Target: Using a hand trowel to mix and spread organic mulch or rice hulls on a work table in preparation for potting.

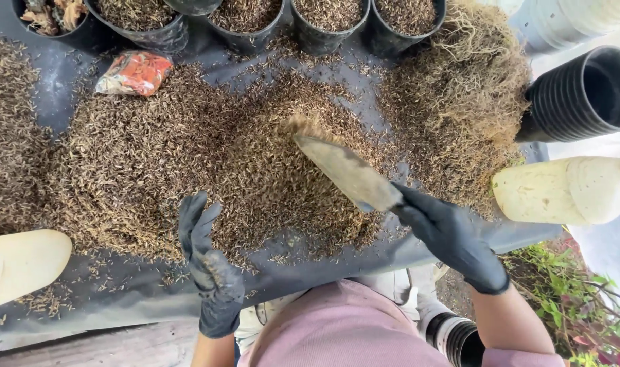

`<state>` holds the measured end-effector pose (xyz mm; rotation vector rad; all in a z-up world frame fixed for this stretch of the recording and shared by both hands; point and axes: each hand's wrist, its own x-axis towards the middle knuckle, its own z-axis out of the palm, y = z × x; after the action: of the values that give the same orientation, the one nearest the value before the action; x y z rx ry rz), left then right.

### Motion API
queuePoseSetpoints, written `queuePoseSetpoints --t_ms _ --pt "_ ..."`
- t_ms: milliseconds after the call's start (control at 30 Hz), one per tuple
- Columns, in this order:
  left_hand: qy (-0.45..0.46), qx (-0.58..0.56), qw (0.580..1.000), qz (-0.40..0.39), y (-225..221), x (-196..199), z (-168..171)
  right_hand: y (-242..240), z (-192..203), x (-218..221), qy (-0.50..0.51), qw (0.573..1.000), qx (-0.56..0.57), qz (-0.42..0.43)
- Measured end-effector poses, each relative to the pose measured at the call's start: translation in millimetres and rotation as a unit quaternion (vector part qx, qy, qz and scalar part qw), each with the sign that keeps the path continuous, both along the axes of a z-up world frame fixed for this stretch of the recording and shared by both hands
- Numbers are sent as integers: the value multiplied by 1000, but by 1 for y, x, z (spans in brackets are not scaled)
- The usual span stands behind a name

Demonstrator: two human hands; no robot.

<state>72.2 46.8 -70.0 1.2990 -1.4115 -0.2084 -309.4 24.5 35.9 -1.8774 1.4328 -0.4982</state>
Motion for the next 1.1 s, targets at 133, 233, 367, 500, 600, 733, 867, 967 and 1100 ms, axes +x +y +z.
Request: queuePoseSetpoints --t_ms 133,233,367,500,600,733,867,967,1100 --pt "-45 -24 994 -97 -32 -14 17 8 -17 -8 -78 988 65 -118" --pt "-55 -28 986 -154 -56 -22 51 13 -1 -35 -155 967 143 -146" --pt "-130 132 945 -269 -103 -16 86 27 2 -80 91 984 87 -127" --pt "-5 239 926 -292 -146 -29 87 27 77 -61 284 942 121 -132" --pt "182 391 849 -306 -175 -45 84 30 83 -62 355 917 137 -122" --pt "519 510 619 -295 -187 -61 77 10 41 -27 293 945 111 -89" --pt "935 303 52 -179 -173 -67 67 -12 -6 15 229 963 102 -104" --pt "923 333 -21 -191 -169 -52 69 -20 -19 13 212 966 73 -129" --pt "893 372 -132 -216 -164 -43 83 -21 36 13 216 963 60 -147"
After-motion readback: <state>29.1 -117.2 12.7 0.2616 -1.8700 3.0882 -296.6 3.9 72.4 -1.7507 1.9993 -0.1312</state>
